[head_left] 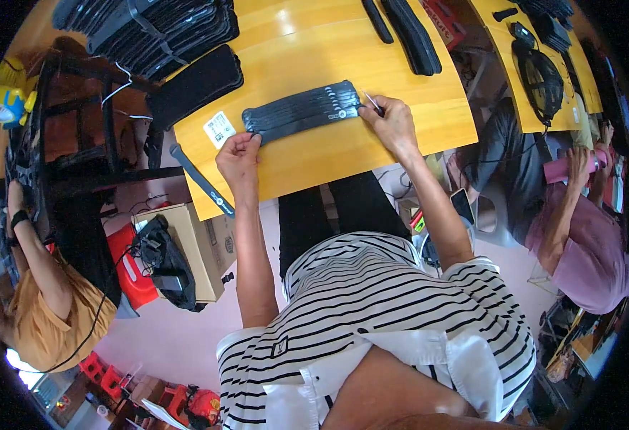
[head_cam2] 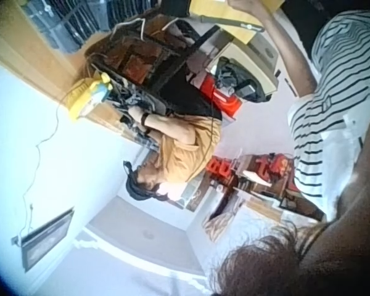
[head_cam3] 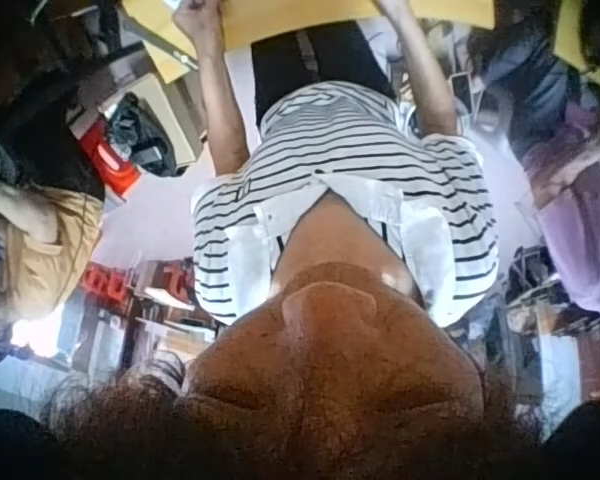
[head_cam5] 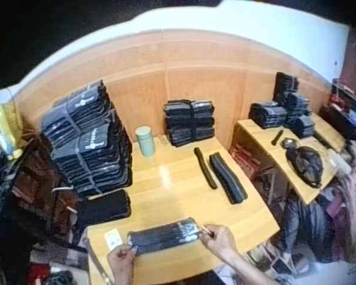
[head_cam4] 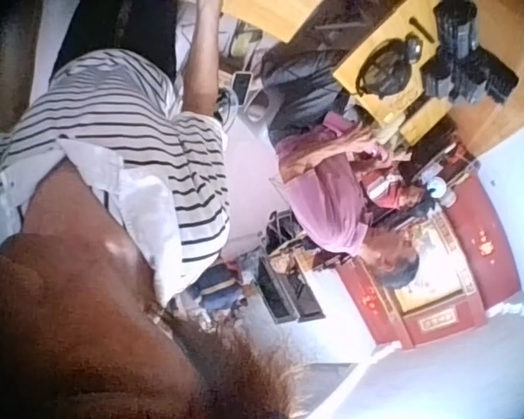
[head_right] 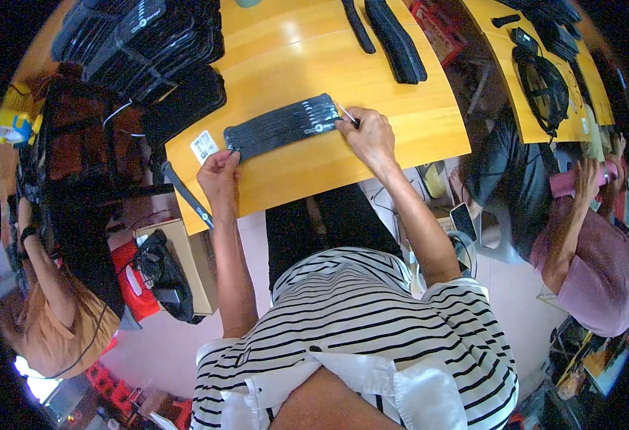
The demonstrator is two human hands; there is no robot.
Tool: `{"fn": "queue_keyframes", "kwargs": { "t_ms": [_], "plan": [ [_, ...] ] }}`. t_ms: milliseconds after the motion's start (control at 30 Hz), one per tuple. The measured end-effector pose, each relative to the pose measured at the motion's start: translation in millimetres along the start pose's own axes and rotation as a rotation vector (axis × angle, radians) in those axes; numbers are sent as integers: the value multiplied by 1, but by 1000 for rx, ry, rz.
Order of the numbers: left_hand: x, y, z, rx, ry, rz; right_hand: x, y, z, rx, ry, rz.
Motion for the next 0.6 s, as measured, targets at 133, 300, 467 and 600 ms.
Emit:
{"fn": "queue_keyframes", "kwargs": {
  "t_ms": [133, 300, 467, 600],
  "plan": [
    [1, -1, 1, 27, 4, 25, -2, 1, 2, 25, 21, -13],
    [1, 0, 1, 17, -23, 6, 2, 1, -3, 28, 28, -18],
    [-1, -2, 4, -3, -25, 6, 1, 3, 7, 34, 71, 0],
    [0, -4, 5, 4, -2, 3, 1, 3, 6, -11, 59, -45]
  ]
}}
Point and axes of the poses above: each hand's wrist, its own y-axis away from the middle knuckle, its own x-axis out of the palm, z = x × y, the point moved 5 cm from there along -y, towards the middle knuckle, and after that the axes turned 4 degrees about -x, right-handed, at the moved point
